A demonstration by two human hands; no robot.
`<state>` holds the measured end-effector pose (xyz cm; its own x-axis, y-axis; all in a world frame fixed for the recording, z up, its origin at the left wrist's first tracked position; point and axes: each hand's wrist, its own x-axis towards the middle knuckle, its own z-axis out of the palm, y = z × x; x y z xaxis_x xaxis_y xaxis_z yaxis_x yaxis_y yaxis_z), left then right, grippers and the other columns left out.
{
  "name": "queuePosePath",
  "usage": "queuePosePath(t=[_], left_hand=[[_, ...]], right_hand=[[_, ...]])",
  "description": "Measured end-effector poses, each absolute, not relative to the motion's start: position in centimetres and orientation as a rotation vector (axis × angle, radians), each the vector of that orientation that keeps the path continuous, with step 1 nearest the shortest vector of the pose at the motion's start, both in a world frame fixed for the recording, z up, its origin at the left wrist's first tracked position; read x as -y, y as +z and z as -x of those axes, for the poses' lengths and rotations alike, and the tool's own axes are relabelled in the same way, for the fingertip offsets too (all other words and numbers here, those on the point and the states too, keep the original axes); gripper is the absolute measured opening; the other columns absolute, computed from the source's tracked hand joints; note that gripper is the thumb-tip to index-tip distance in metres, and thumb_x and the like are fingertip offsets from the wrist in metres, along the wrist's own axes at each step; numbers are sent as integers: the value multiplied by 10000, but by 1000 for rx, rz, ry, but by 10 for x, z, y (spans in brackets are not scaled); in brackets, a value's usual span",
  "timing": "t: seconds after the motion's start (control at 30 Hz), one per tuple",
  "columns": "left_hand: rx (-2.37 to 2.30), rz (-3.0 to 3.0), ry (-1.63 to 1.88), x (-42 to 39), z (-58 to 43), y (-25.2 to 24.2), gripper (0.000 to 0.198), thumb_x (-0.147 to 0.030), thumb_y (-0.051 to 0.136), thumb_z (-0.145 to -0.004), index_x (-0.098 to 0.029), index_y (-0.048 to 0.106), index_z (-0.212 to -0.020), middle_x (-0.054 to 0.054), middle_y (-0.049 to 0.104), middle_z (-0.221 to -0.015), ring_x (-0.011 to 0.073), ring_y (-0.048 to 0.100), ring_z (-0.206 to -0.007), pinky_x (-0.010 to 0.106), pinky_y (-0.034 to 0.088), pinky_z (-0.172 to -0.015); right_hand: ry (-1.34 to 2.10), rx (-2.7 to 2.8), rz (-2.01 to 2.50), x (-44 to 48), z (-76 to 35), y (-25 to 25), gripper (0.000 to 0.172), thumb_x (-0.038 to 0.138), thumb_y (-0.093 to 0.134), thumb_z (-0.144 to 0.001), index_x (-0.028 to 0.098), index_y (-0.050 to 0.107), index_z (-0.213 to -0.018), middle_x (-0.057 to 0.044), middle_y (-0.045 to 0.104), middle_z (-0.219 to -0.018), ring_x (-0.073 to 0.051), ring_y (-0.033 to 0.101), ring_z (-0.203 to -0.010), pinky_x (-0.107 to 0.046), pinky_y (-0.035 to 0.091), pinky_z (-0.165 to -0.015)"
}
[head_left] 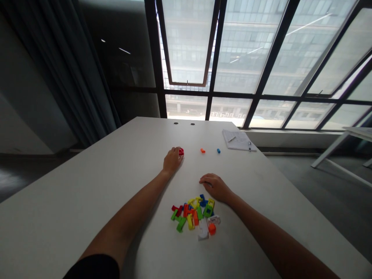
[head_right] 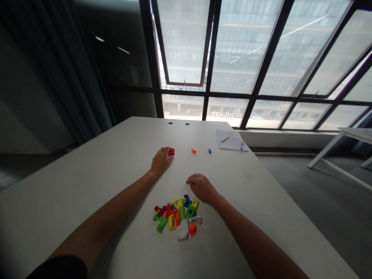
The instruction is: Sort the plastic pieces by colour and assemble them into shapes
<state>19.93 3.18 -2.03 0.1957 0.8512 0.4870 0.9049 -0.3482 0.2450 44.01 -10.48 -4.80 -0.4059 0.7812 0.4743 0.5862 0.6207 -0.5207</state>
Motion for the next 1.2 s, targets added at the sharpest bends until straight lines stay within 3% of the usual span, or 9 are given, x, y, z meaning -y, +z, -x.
queuePosePath(t=[0.2,0.33,0.47,0.6,0.73,0.9,1.0,1.1,1.2], left_hand=[[1352,2808,-645,46,-174,-23,239,-293,510,-974,-268,652,-1165,26,731,-974,189,675,-862,282,498,-795],[1269,2892,-589,79,-167,-25,232,-301,492,-982,-279,694,-1094,16,753,-950,172,681,-789,268,487,-742],[1257,2963,-706,84,-173,-22,233,-327,518,-979,-285,706,-1109,0,750,-902,158,675,-748,262,485,-730],[1340,3093,-1036,82,-186,-14,286,-412,524,-989,-254,689,-1160,2,746,-907,137,651,-688,264,506,-718],[1319,3335,-1262,81,-202,-10,388,-475,576,-963,-238,651,-1261,41,756,-1046,163,696,-833,259,543,-723],[1408,3333,-1353,77,-208,-17,342,-438,614,-943,-233,670,-1210,37,760,-999,181,704,-865,284,562,-769],[1423,3218,-1244,74,-204,-20,331,-424,659,-914,-251,678,-1196,38,752,-1058,197,698,-924,299,561,-807],[1376,3076,-1050,73,-201,-21,295,-372,664,-910,-285,693,-1191,32,732,-1134,217,674,-1014,328,535,-888],[1337,3076,-898,70,-199,-22,296,-348,697,-875,-290,709,-1165,27,738,-1082,229,658,-1017,339,512,-902]], right_hand=[[676,2163,1009,117,-447,-22,180,220,634,-927,233,783,-1028,-51,759,-1036,-224,685,-983,-389,494,-985],[939,2236,945,120,-450,-8,257,397,709,-910,228,783,-1089,-59,754,-1056,-239,679,-1012,-374,514,-964],[1049,2226,951,115,-452,-8,277,454,749,-861,210,795,-984,-59,749,-977,-231,685,-928,-358,544,-888],[1108,1876,1007,105,-453,-17,356,487,749,-852,175,737,-1022,-70,740,-971,-214,693,-880,-352,564,-832],[948,1659,1024,97,-445,-27,338,458,763,-831,185,689,-1017,-71,731,-968,-214,692,-878,-350,566,-819],[743,1741,1069,102,-432,-33,212,358,696,-870,207,692,-1019,-52,725,-956,-197,675,-825,-313,551,-739],[539,1869,1105,105,-430,-33,132,252,633,-902,217,704,-1008,-45,721,-974,-189,660,-832,-308,536,-752],[375,2026,1115,104,-431,-35,177,146,598,-894,227,716,-997,-38,724,-996,-201,658,-910,-343,515,-862],[298,2143,1131,101,-432,-39,224,92,601,-879,232,731,-996,-34,740,-1003,-220,655,-962,-379,479,-933]])
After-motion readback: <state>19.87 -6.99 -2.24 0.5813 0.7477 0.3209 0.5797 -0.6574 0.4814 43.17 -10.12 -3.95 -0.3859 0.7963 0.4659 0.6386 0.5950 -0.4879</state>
